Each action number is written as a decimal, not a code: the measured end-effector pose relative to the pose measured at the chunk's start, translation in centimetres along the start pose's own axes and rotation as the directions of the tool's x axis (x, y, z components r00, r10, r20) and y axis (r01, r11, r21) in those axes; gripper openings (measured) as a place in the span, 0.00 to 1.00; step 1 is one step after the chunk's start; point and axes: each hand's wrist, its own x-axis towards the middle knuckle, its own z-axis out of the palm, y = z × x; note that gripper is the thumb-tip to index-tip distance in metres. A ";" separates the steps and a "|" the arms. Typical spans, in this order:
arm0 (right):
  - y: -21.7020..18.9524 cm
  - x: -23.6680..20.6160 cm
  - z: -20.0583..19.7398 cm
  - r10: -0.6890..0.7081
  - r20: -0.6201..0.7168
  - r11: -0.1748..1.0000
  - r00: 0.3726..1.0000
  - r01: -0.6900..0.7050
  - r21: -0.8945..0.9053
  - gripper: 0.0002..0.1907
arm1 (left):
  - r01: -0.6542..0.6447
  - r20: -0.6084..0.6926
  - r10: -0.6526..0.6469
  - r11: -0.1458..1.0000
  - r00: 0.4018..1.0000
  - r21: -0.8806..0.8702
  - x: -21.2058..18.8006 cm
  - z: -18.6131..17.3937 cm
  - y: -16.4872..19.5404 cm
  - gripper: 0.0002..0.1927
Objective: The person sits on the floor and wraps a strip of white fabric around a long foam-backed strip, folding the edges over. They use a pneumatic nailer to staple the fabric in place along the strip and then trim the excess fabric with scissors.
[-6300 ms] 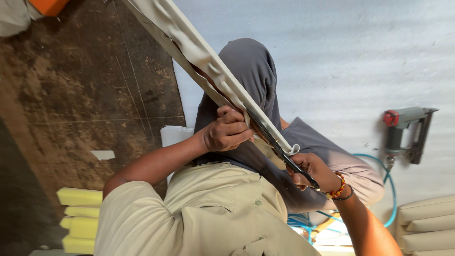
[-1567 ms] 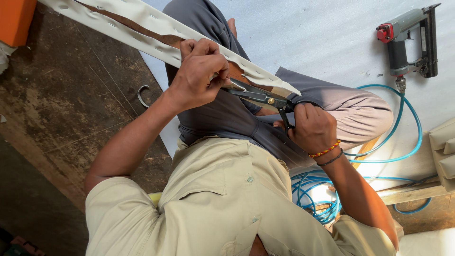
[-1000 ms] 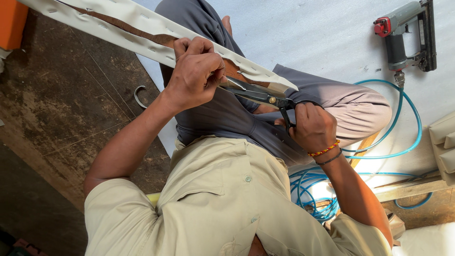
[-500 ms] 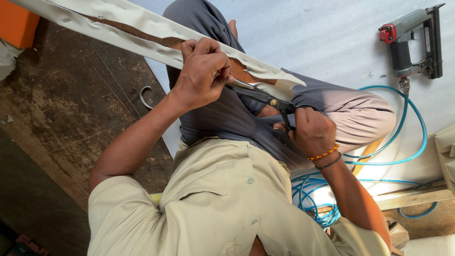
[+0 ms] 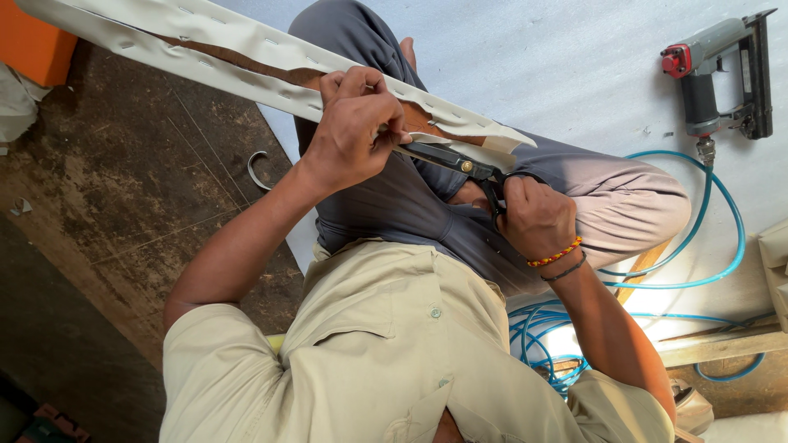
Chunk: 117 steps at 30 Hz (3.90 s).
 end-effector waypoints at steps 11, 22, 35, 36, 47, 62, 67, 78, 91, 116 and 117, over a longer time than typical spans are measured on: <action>-0.1 1.3 0.3 -0.010 0.034 0.998 0.999 0.008 0.069 0.16 | -0.133 0.171 0.042 0.814 0.984 0.566 -2.3 -8.6 -3.9 0.40; 0.0 1.7 0.6 -0.010 0.056 1.000 0.998 0.008 0.028 0.15 | -0.078 0.169 -0.001 0.883 0.986 0.464 -2.2 -8.6 -4.5 0.43; 0.1 1.7 0.1 -0.006 0.069 1.000 0.998 0.005 0.015 0.21 | -0.061 0.162 -0.016 0.888 0.987 0.456 -1.8 -8.3 -4.2 0.43; 0.1 1.8 0.3 -0.018 0.064 1.000 0.998 0.017 0.014 0.21 | -0.052 0.161 -0.024 0.891 0.987 0.451 -1.8 -8.3 -4.2 0.43; 1.1 1.1 1.2 -0.003 0.064 1.000 0.998 0.003 -0.008 0.15 | -0.042 0.148 -0.025 0.900 0.989 0.434 -1.5 -8.3 -4.4 0.43; 0.4 4.1 0.5 -0.071 0.060 0.997 0.996 0.073 -0.028 0.17 | -0.005 0.123 -0.054 0.902 0.991 0.431 -1.4 -8.1 -4.0 0.45; -0.1 4.9 -0.2 -0.090 0.030 0.996 0.995 0.091 -0.015 0.18 | 0.025 0.112 -0.082 0.897 0.990 0.441 -1.3 -7.7 -3.5 0.47; 0.5 6.4 0.3 -0.137 0.058 0.988 0.989 0.140 -0.057 0.10 | 0.060 0.146 -0.126 0.919 0.981 0.391 -2.1 -7.9 -3.6 0.53; 0.1 6.3 1.2 -0.112 0.091 0.991 0.989 0.118 -0.059 0.08 | -0.077 0.099 0.020 0.787 0.995 0.613 -6.7 -13.3 -6.0 0.18; -3.4 7.9 0.7 -0.136 -0.069 0.990 0.988 0.133 -0.039 0.31 | -0.310 0.261 0.207 0.832 0.943 0.460 2.2 -6.4 -0.6 0.02; -3.5 7.9 0.6 -0.142 -0.072 0.990 0.987 0.139 -0.037 0.30 | -0.297 0.299 0.184 0.868 0.936 0.397 2.6 -6.5 -0.6 0.03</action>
